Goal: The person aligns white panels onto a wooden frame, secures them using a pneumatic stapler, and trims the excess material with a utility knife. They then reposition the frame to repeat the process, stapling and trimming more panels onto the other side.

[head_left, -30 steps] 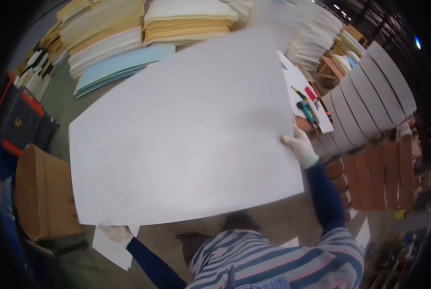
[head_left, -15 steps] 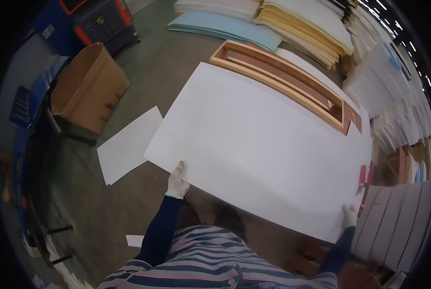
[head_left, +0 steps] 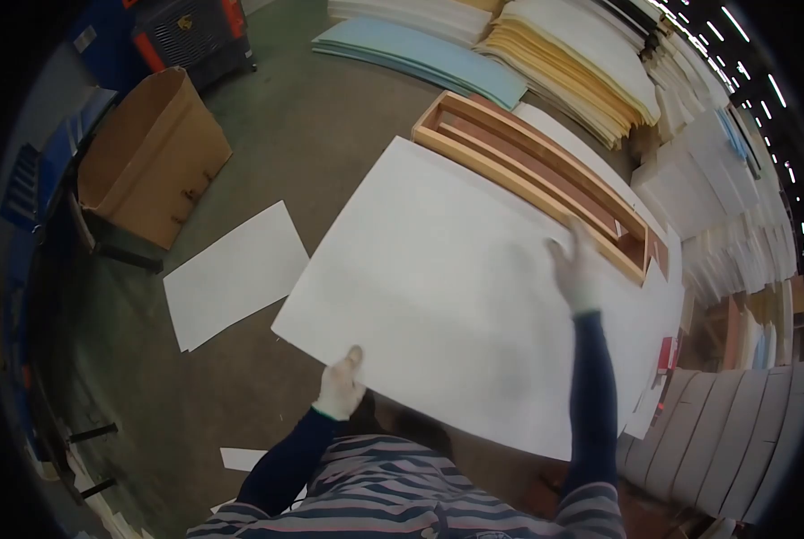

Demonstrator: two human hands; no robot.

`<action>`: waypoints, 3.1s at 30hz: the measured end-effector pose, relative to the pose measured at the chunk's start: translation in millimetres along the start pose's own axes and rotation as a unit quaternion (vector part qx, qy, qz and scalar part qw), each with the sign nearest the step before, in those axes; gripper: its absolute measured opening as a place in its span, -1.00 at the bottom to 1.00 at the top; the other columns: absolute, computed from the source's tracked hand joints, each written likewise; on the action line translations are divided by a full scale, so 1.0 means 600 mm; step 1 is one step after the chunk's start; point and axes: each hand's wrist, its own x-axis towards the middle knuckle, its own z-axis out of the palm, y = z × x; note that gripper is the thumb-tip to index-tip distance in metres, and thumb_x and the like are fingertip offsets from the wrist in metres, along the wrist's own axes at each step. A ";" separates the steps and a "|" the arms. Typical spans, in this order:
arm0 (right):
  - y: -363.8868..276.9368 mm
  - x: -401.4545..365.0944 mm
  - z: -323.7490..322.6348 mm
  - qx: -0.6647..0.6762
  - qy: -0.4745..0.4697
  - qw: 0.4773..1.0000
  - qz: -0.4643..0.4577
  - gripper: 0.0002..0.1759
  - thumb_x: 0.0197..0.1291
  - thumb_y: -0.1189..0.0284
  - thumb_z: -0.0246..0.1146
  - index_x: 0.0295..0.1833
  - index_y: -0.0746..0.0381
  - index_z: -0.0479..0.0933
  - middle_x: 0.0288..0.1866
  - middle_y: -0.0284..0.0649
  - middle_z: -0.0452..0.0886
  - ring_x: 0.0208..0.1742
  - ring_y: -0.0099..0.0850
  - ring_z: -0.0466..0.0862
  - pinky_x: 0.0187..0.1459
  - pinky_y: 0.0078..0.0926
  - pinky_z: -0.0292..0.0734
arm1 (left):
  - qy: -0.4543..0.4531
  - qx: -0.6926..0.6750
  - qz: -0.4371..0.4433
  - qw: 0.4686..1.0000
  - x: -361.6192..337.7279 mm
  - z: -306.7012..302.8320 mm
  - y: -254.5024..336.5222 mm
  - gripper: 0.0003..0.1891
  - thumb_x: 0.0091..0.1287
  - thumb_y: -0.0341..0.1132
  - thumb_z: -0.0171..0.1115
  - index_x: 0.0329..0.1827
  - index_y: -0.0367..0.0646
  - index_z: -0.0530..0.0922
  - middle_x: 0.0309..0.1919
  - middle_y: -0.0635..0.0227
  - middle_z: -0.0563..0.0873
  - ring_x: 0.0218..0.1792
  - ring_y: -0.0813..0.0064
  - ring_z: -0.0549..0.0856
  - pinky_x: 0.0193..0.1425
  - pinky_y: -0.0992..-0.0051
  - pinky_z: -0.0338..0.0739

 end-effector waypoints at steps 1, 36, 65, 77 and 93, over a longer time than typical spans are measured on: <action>-0.042 0.051 0.053 0.002 -0.034 0.998 -0.050 -0.39 0.39 0.21 0.37 0.44 0.25 0.46 0.40 0.11 0.52 0.45 0.06 0.48 0.43 -0.08 0.42 | 0.032 -0.109 -0.010 0.994 0.006 0.011 0.004 -0.65 0.69 -0.30 0.01 0.27 -0.46 0.51 0.10 0.23 0.68 0.08 0.46 0.65 0.24 0.47 0.56; -0.212 0.229 0.407 -0.058 -0.214 0.974 -0.040 -0.29 0.39 0.02 0.26 0.45 0.30 0.47 0.56 0.03 0.42 0.61 0.00 0.31 0.56 -0.14 0.25 | 0.102 -0.569 -0.290 0.763 0.019 0.063 0.001 -0.68 0.42 -0.52 0.28 0.22 -0.34 0.57 0.14 0.19 0.69 0.10 0.29 0.67 0.25 0.30 0.57; -0.178 0.208 0.449 -0.081 -0.185 0.968 -0.151 -0.22 0.44 -0.03 0.17 0.57 0.25 0.31 0.66 0.03 0.26 0.70 -0.01 0.13 0.67 0.06 -0.17 | -0.068 -0.440 -0.278 0.851 0.085 0.133 -0.167 -0.59 0.53 -0.30 0.28 0.35 -0.30 0.49 0.20 0.28 0.67 0.13 0.41 0.68 0.27 0.35 0.59; -0.361 -0.047 0.190 -0.049 -0.314 0.931 -0.181 0.33 -0.11 -0.27 0.54 0.63 0.29 0.18 0.67 0.24 0.09 0.66 0.27 0.08 0.57 0.43 -0.11 | -0.006 -0.588 -0.321 0.742 0.049 0.065 -0.054 -0.58 0.56 -0.16 0.21 0.34 -0.22 0.52 0.09 0.22 0.71 0.00 0.37 0.77 -0.12 0.35 0.78; -0.361 -0.218 -0.405 -0.190 0.126 0.972 -0.062 -0.75 0.09 0.62 0.37 -0.12 0.11 0.68 -0.19 -0.23 0.77 -0.17 -0.23 0.77 -0.13 -0.27 0.66 | 0.066 -0.266 0.176 0.946 0.057 -0.047 0.246 -0.42 0.49 -0.33 0.25 0.51 -0.23 0.26 0.37 0.15 0.49 -0.06 0.48 0.67 -0.43 0.61 0.54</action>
